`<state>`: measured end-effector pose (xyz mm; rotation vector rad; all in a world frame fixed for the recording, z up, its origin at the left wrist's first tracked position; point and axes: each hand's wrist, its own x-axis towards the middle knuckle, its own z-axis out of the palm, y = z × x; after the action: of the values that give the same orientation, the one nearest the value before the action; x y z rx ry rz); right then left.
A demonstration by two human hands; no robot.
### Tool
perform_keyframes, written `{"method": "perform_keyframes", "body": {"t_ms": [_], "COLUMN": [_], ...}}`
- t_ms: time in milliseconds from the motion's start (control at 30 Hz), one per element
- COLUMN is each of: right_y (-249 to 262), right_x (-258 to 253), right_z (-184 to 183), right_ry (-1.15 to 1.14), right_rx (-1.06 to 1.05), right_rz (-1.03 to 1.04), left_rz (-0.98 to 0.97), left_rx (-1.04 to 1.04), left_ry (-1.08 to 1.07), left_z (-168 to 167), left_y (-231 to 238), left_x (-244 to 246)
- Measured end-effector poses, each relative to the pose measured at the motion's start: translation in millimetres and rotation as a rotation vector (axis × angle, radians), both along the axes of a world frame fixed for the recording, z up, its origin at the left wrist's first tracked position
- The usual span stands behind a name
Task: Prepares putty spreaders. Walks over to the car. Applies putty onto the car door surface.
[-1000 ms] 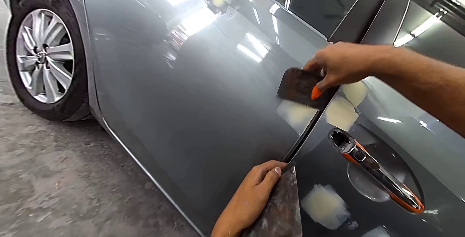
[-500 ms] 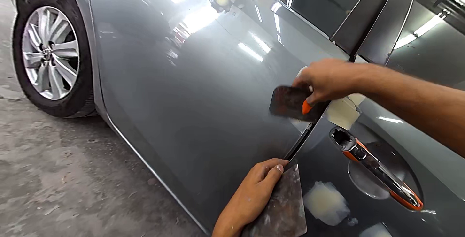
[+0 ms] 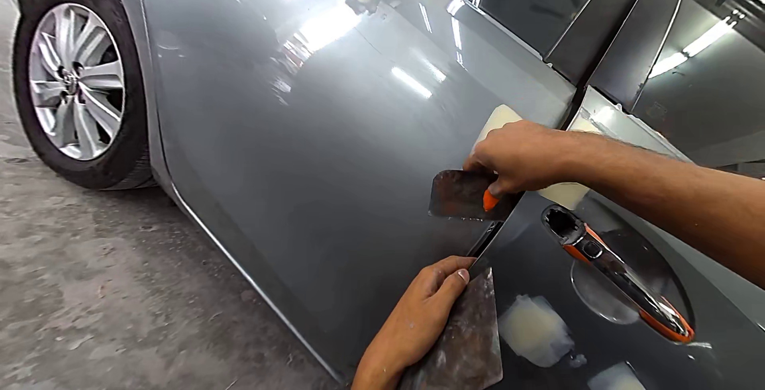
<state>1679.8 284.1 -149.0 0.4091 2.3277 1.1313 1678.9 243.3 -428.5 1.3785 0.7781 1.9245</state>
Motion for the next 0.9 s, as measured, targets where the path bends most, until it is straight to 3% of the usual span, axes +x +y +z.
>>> {"method": "perform_keyframes", "body": {"t_ms": [233, 400, 500, 700, 800, 900], "right_y": [-4, -42, -43, -32, -21, -7], "right_x": [4, 40, 77, 146, 175, 205], "right_z": [-9, -35, -51, -44, -27, -5], "right_ry": [0.053, 0.338, 0.389, 0.384, 0.43, 0.734], "right_rx": [-0.093, -0.327, -0.471, -0.659, -0.62, -0.584], "right_rz": [0.107, 0.318, 0.244, 0.118, 0.062, 0.067], "left_rz": [-0.021, 0.035, 0.057, 0.092, 0.078, 0.116], "left_rx": [0.017, 0.153, 0.273, 0.341, 0.332, 0.212], "left_ry": [-0.069, -0.212, -0.201, 0.06, -0.022, -0.165], "left_z": [-2, 5, 11, 7, 3, 6], "left_y": [3, -6, -16, -27, -20, -20], "left_x": [1, 8, 11, 8, 4, -3]}}
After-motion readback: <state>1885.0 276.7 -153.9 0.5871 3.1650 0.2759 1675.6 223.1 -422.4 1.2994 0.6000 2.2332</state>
